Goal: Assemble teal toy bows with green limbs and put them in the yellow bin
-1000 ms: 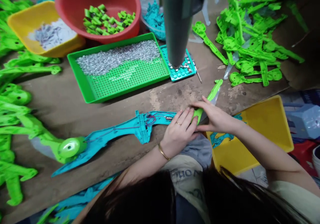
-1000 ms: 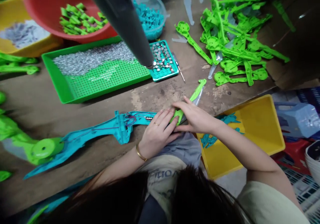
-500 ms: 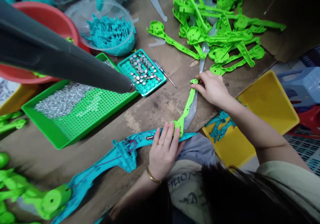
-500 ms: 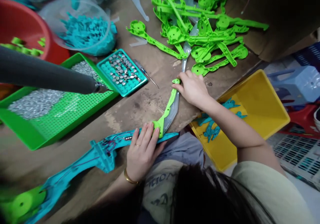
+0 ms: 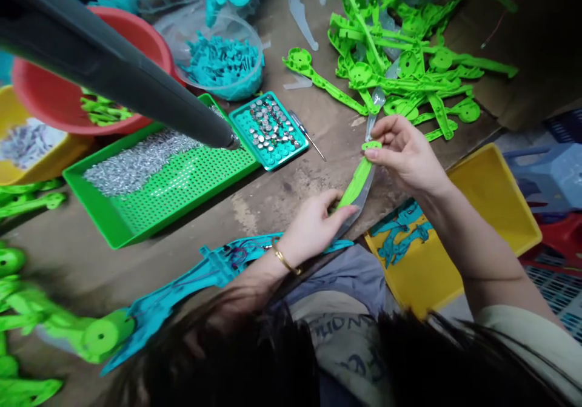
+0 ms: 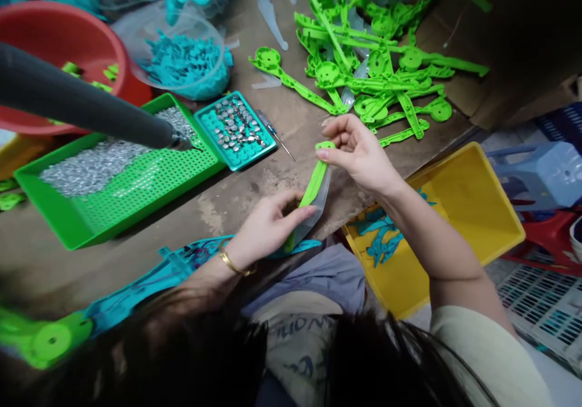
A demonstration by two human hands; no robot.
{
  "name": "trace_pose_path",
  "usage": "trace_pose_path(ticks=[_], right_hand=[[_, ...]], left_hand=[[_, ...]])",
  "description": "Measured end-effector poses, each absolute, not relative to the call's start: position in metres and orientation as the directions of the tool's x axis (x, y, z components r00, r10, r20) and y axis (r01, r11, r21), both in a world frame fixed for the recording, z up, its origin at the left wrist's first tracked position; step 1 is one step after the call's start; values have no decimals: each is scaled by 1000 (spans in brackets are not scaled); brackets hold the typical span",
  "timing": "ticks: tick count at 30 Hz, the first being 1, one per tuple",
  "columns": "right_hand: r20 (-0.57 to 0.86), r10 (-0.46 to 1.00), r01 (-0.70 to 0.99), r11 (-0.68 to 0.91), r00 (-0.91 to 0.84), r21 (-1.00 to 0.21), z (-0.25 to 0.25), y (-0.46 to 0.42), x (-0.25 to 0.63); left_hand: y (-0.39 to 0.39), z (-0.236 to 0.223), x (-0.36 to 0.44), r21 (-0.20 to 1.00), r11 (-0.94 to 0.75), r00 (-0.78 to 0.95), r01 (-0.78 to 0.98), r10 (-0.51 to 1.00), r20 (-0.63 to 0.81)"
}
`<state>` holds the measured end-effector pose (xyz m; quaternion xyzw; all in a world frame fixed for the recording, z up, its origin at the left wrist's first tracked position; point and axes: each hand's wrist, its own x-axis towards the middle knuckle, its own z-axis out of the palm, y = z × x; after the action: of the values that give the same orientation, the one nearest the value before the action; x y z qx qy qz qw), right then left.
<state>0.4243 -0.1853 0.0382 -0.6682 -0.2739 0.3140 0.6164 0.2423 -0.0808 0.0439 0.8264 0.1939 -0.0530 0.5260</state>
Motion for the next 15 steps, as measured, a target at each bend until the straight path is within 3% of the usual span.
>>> trace_pose_path(ticks=[3,6,9,15], right_hand=[[-107,726,-19,-128,679,-992,37,-190,411],[-240,839,-36,-256,489,-966,32,-194,397],[-290,868,-64,-290,402,-955,29,-194,384],[-134,848,29,-173,513,-984,22,-200,383]], left_hand=[[-77,42,254,885,-195,894,422,249,-372],[-77,39,252,889,-160,884,429,275,-377],[-76,40,248,887,-215,897,408,273,-346],[-67,48,237,834,-439,942,335,148,-300]])
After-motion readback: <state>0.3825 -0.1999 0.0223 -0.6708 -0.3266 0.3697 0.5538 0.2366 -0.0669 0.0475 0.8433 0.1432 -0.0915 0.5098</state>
